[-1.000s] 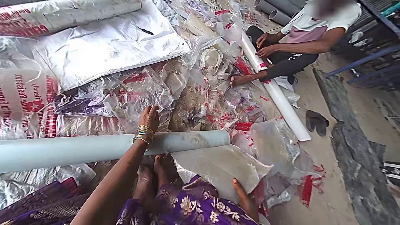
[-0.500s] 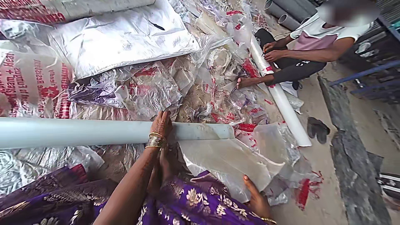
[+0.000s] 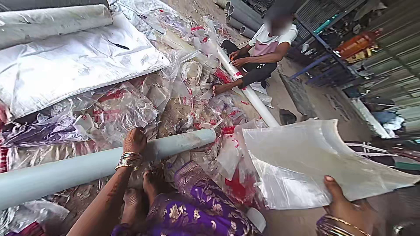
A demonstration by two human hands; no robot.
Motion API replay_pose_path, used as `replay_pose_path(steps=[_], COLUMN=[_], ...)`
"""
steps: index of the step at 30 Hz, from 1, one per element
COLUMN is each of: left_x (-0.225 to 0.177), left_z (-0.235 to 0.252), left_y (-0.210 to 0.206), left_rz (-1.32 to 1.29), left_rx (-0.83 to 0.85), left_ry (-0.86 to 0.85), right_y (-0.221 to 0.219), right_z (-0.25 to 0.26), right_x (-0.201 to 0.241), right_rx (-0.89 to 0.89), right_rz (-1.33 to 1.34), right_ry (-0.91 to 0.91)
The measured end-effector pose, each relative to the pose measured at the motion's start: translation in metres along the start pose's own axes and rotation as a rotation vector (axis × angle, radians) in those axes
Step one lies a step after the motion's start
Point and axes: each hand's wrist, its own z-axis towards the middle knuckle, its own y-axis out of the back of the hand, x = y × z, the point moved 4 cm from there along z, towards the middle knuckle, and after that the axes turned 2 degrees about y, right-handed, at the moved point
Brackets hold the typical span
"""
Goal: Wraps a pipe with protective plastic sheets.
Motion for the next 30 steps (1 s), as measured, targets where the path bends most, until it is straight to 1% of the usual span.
replay_pose_path(steps=[2,5,8,10,12,14,16,17,18,19,21,22,24,26,28,29,30], left_x=[0.007,0.017,0.027,0.034,0.044,0.053,0.065,0.07,0.076,0.082,0.093,0.093,0.083,0.074,0.076,0.076,0.076], left_z=[-0.011,-0.018,-0.022,-0.024,-0.031,-0.038,-0.044,-0.046,-0.046,-0.045,-0.042,-0.041,-0.038,-0.034,-0.027,-0.024,-0.022], left_y=[-0.001,0.002,0.009,0.017,0.03,0.048,0.068,0.076,0.084,0.09,0.095,0.094,0.088,0.083,0.083,0.084,0.085], left_rz=[-0.035,-0.118,-0.256,-0.328,-0.363,-0.363,-0.318,-0.286,-0.25,-0.205,-0.104,-0.054,0.056,0.134,0.142,0.139,0.141], left_rx=[-0.023,-0.04,-0.043,-0.015,-0.022,-0.036,-0.06,-0.084,-0.108,-0.124,-0.124,-0.124,-0.137,-0.142,-0.138,-0.123,-0.101], left_ry=[-0.056,-0.091,-0.038,0.049,0.103,0.126,0.13,0.126,0.118,0.106,0.079,0.057,0.025,0.047,0.081,0.108,0.13], right_y=[0.008,0.023,0.011,-0.016,-0.058,-0.109,-0.16,-0.182,-0.201,-0.216,-0.238,-0.246,-0.261,-0.275,-0.289,-0.297,-0.304], right_z=[0.03,0.066,0.095,0.115,0.126,0.125,0.114,0.103,0.09,0.073,0.034,0.01,-0.046,-0.112,-0.18,-0.21,-0.235], right_x=[-0.011,-0.02,-0.03,-0.043,-0.062,-0.093,-0.134,-0.148,-0.152,-0.145,-0.112,-0.091,-0.046,-0.007,0.021,0.031,0.039], right_rx=[0.013,-0.056,-0.047,0.017,0.134,0.318,0.527,0.6,0.632,0.634,0.609,0.611,0.702,0.911,1.159,1.29,1.417], right_rz=[-0.229,-0.446,-0.663,-0.766,-0.809,-0.862,-0.928,-0.978,-0.991,-0.961,-0.796,-0.679,-0.468,-0.315,-0.215,-0.229,-0.298], right_ry=[0.04,0.014,0.011,0.012,0.021,0.072,0.113,0.117,0.114,0.108,0.152,0.218,0.43,0.628,0.759,0.794,0.801])
